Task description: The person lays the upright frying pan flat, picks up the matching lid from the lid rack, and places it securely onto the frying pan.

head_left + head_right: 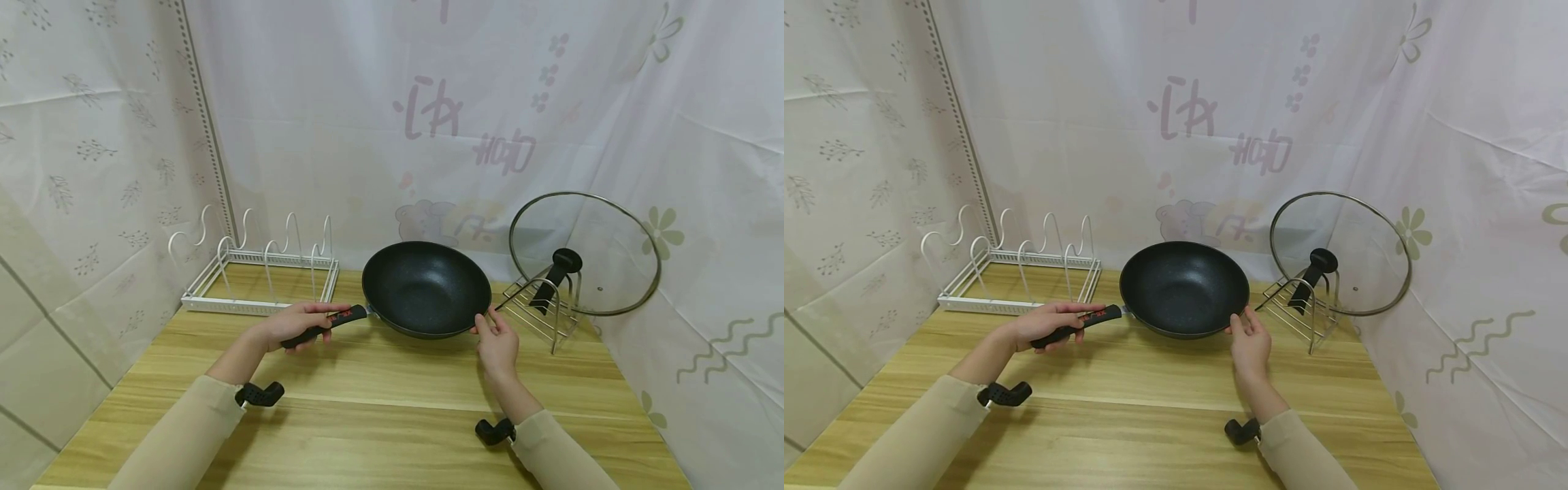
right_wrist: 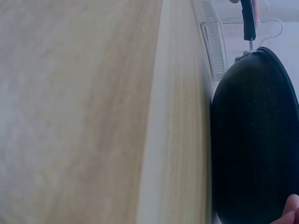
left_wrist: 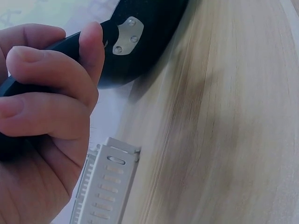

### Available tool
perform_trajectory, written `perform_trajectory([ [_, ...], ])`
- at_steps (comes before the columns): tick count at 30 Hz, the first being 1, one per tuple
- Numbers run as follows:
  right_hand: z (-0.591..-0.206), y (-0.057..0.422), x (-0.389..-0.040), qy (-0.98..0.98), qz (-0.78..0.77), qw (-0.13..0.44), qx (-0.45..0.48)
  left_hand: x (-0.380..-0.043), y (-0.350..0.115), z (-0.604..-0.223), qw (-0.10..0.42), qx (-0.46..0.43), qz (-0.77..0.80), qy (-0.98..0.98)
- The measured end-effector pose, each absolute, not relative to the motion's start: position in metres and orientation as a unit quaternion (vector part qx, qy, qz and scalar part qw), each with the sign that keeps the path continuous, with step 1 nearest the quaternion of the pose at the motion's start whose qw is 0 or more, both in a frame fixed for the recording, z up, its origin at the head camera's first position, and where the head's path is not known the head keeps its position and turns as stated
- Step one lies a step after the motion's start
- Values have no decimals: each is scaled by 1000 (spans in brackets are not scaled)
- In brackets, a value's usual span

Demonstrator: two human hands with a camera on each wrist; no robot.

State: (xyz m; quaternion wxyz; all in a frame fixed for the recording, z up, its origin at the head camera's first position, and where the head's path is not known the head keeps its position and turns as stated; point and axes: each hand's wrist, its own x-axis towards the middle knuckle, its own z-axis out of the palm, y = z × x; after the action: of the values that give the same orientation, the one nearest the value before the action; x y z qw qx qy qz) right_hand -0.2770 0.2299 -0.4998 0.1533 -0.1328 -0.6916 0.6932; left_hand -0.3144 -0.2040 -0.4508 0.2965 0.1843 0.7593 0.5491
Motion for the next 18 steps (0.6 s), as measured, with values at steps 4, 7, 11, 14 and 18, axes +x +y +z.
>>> perform_trajectory([
  [4,-500,229,-277,-693,692,152,-133,-316,-205,-452,294,187,544,763],
  [7,-499,228,-276,-696,690,150,-133,-318,-206,-453,292,186,543,765],
  [11,-497,227,-275,-703,681,152,-135,-319,-206,-454,290,189,543,765],
  [14,-497,227,-275,-704,679,153,-139,-319,-206,-454,290,192,542,765],
  [18,-498,228,-276,-707,675,154,-142,-318,-206,-453,291,188,541,766],
])
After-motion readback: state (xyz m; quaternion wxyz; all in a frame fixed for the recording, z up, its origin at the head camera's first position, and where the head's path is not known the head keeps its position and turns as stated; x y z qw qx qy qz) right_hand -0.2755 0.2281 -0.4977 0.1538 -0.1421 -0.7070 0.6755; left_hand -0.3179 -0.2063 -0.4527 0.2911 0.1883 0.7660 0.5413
